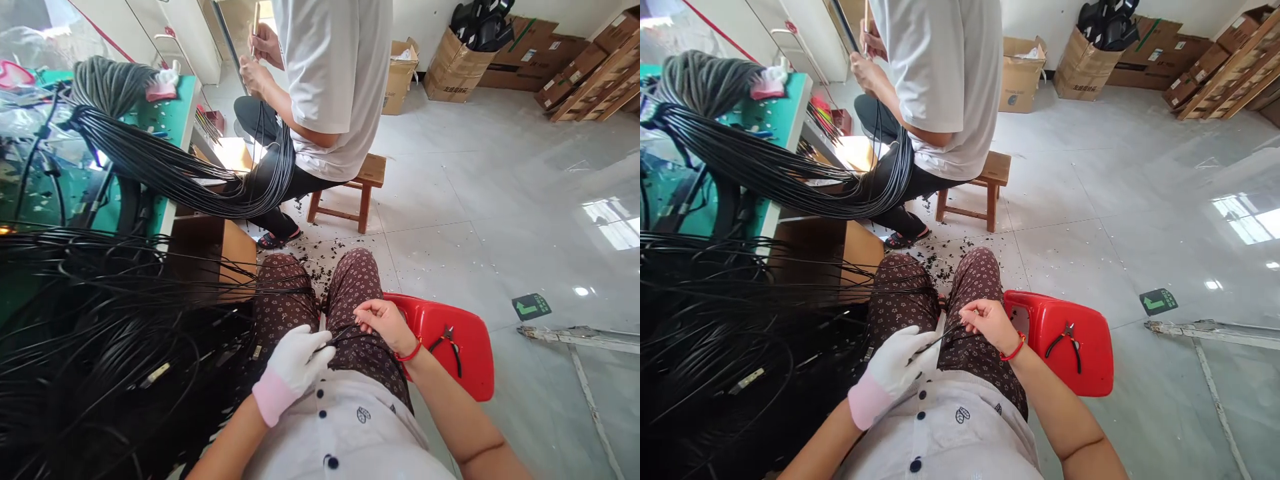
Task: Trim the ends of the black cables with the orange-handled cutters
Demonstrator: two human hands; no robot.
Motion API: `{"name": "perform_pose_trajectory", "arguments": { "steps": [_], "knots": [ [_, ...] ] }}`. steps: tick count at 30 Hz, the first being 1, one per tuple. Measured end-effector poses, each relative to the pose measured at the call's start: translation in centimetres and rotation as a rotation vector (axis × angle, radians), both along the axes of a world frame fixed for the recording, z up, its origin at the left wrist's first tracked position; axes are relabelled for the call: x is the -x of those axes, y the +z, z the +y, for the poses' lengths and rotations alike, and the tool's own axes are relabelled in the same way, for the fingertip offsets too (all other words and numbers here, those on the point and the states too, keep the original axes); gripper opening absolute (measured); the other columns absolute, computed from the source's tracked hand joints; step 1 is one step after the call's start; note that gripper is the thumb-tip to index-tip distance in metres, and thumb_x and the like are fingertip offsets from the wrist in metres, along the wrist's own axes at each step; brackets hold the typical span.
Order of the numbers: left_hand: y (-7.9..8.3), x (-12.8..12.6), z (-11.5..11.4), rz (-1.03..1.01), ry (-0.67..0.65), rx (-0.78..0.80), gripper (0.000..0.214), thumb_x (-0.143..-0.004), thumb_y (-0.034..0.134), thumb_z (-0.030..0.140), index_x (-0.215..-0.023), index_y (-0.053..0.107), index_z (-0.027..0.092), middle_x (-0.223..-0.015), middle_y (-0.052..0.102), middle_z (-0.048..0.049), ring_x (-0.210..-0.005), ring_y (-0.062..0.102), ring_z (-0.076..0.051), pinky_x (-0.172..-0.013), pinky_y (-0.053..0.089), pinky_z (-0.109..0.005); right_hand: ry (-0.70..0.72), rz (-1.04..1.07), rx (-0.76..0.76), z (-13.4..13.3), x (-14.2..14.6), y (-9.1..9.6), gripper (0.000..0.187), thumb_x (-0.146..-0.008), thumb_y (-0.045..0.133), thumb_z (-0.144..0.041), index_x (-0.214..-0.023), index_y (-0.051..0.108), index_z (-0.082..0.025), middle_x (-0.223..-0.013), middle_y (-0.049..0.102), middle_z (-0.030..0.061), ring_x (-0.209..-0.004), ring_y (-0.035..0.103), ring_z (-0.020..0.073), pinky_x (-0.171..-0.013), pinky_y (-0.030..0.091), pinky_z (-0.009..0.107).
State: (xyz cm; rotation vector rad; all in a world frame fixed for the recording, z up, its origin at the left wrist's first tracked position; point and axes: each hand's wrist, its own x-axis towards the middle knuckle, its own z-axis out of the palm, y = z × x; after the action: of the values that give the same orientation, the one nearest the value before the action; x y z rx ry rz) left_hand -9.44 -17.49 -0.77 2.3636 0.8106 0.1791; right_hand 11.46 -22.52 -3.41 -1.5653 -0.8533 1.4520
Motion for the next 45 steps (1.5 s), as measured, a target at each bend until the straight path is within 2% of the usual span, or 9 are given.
{"name": "perform_pose_trajectory", "arguments": {
  "steps": [5, 10, 12, 14, 17, 20, 35, 40, 45],
  "knots": [
    [-1.6, 2.6, 0.7, -0.197, 0.046, -0.241, 0.023, -0.090, 0.044, 0.022, -0.095, 0.066, 0.017, -0.088, 0.072, -0.0047, -0.084, 0.062, -0.020, -0.087, 0.043, -0.036, 0.096, -0.111, 0.013, -0.8, -2.2, -0.1, 0.035, -0.074, 0.061, -0.051, -0.078, 0.066, -0.016, -0.065, 0.064, 0.0025, -0.056, 0.057, 0.0129, -0.054, 0.046, 0.025],
    [-0.9, 2.0, 0.8, -0.178, -0.025, -0.224, 0.028, -0.090, 0.039, 0.019, -0.082, 0.066, 0.018, -0.078, 0.071, -0.0033, -0.069, 0.061, -0.017, -0.084, 0.043, -0.035, 0.644, -0.439, -0.295, 0.5, -0.9, 1.9, 0.028, -0.085, 0.055, -0.042, -0.098, 0.068, -0.020, -0.098, 0.068, 0.0063, -0.093, 0.059, 0.0189, -0.089, 0.040, 0.033],
    [-0.5, 1.7, 0.8, -0.175, -0.033, -0.213, 0.031, -0.091, 0.037, 0.019, -0.078, 0.065, 0.019, -0.075, 0.069, -0.0029, -0.066, 0.059, -0.016, -0.083, 0.043, -0.034, 0.780, -0.480, -0.355, 1.3, 0.5, 2.3, 0.028, -0.085, 0.057, -0.039, -0.104, 0.065, -0.020, -0.095, 0.069, 0.0052, -0.091, 0.060, 0.0184, -0.091, 0.037, 0.034],
    [-0.3, 1.7, 0.8, -0.174, -0.016, -0.216, 0.031, -0.092, 0.037, 0.021, -0.076, 0.064, 0.019, -0.073, 0.068, -0.0028, -0.067, 0.058, -0.016, -0.080, 0.042, -0.033, 0.843, -0.454, -0.366, 1.8, 1.9, 2.4, 0.020, -0.088, 0.053, -0.032, -0.089, 0.067, -0.018, -0.079, 0.070, 0.0026, -0.078, 0.061, 0.0152, -0.088, 0.038, 0.031],
    [-0.1, 2.2, 0.9, -0.060, 0.009, -0.248, 0.031, -0.090, 0.041, 0.025, -0.066, 0.059, 0.019, -0.061, 0.061, -0.0011, -0.058, 0.053, -0.016, -0.062, 0.038, -0.029, 0.850, -0.373, -0.314, 1.9, 3.2, 2.3, 0.032, -0.091, 0.044, -0.022, -0.067, 0.064, -0.017, -0.061, 0.067, -0.0003, -0.063, 0.060, 0.0113, -0.080, 0.042, 0.024],
    [0.2, 2.6, 1.0, 0.032, -0.044, -0.338, 0.026, -0.085, 0.048, 0.022, -0.060, 0.056, 0.020, -0.052, 0.055, 0.0002, -0.050, 0.047, -0.017, -0.053, 0.028, -0.030, 0.876, -0.273, -0.175, 1.5, 3.1, 2.5, 0.029, -0.090, 0.044, -0.023, -0.070, 0.064, -0.017, -0.057, 0.066, -0.0017, -0.060, 0.060, 0.0107, -0.070, 0.044, 0.020],
    [0.6, 2.8, 1.1, 0.047, -0.200, -0.338, 0.025, -0.084, 0.051, 0.024, -0.060, 0.056, 0.022, -0.050, 0.054, 0.0016, -0.047, 0.043, -0.018, -0.054, 0.023, -0.031, 0.844, -0.131, 0.165, -1.7, -2.7, 4.4, 0.032, -0.087, 0.045, -0.038, -0.069, 0.060, -0.016, -0.061, 0.066, 0.0019, -0.061, 0.061, 0.0125, -0.064, 0.044, 0.022],
    [0.5, 3.7, 2.1, 0.049, -0.139, -0.376, 0.029, -0.086, 0.047, 0.020, -0.058, 0.055, 0.021, -0.050, 0.056, 0.0003, -0.049, 0.045, -0.018, -0.054, 0.025, -0.031, 0.722, 0.255, 0.314, -1.5, -2.9, 3.4, 0.062, -0.082, 0.036, -0.068, -0.075, 0.062, -0.012, -0.055, 0.063, 0.0036, -0.056, 0.059, 0.0138, -0.065, 0.046, 0.026],
    [0.0, 3.8, 2.4, 0.013, -0.124, -0.398, 0.030, -0.089, 0.044, 0.024, -0.064, 0.061, 0.020, -0.055, 0.061, -0.0005, -0.050, 0.047, -0.017, -0.055, 0.029, -0.030, 0.627, 0.364, 0.351, -1.4, -2.9, 2.1, 0.073, -0.083, 0.028, -0.071, -0.078, 0.067, -0.010, -0.052, 0.062, 0.0038, -0.052, 0.058, 0.0135, -0.067, 0.045, 0.028]
  ]
}}
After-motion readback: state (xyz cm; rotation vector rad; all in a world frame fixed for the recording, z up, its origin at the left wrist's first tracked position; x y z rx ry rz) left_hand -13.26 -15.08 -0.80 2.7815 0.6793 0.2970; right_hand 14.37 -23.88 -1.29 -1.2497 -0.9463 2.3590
